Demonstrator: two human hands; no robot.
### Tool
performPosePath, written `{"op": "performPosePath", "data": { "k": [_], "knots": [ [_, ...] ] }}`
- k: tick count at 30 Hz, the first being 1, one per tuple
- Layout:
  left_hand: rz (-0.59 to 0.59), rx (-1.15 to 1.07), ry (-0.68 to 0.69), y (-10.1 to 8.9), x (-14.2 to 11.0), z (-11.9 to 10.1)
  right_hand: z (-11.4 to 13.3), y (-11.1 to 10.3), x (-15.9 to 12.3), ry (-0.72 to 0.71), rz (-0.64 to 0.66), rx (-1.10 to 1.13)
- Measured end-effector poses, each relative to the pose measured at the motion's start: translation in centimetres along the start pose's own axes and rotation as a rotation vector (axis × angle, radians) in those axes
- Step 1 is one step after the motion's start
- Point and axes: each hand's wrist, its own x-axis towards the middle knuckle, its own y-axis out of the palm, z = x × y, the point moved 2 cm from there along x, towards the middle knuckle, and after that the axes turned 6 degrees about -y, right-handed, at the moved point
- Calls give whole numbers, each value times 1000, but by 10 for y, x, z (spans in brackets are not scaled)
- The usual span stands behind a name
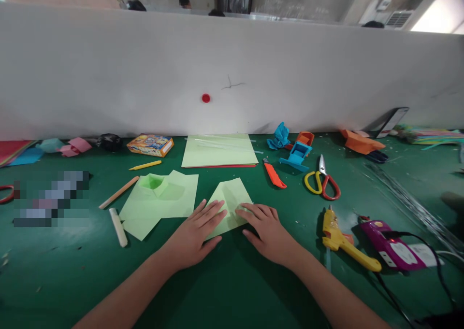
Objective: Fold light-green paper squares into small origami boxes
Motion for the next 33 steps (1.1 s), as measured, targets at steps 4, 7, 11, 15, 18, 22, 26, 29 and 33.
{"op": "performPosePath", "data": {
  "k": [4,7,11,15,18,22,26,29,33],
  "knots": [
    [-45,1,-35,3,1,-6,9,-3,-1,9,-22,23],
    [-28,-19,-46,5,0,-6,15,-5,-2,0,-37,61],
    [29,-60,-17,5,-3,-1,14,-8,-3,-12,-49,112],
    [78,-91,31,1,-4,4,9,-7,-3,-16,-76,141],
    [73,-121,56,-1,-3,5,9,-5,-3,-43,-50,128],
    [33,-141,104,-2,-3,4,11,-4,-3,-72,24,56],
    [6,-166,164,-5,-4,0,12,-3,-2,-71,47,12],
    [-15,-195,111,-8,-5,3,11,-2,-2,-64,33,-1],
    [-90,-133,-18,-11,-7,17,7,2,-2,-66,13,11]
  ]
}}
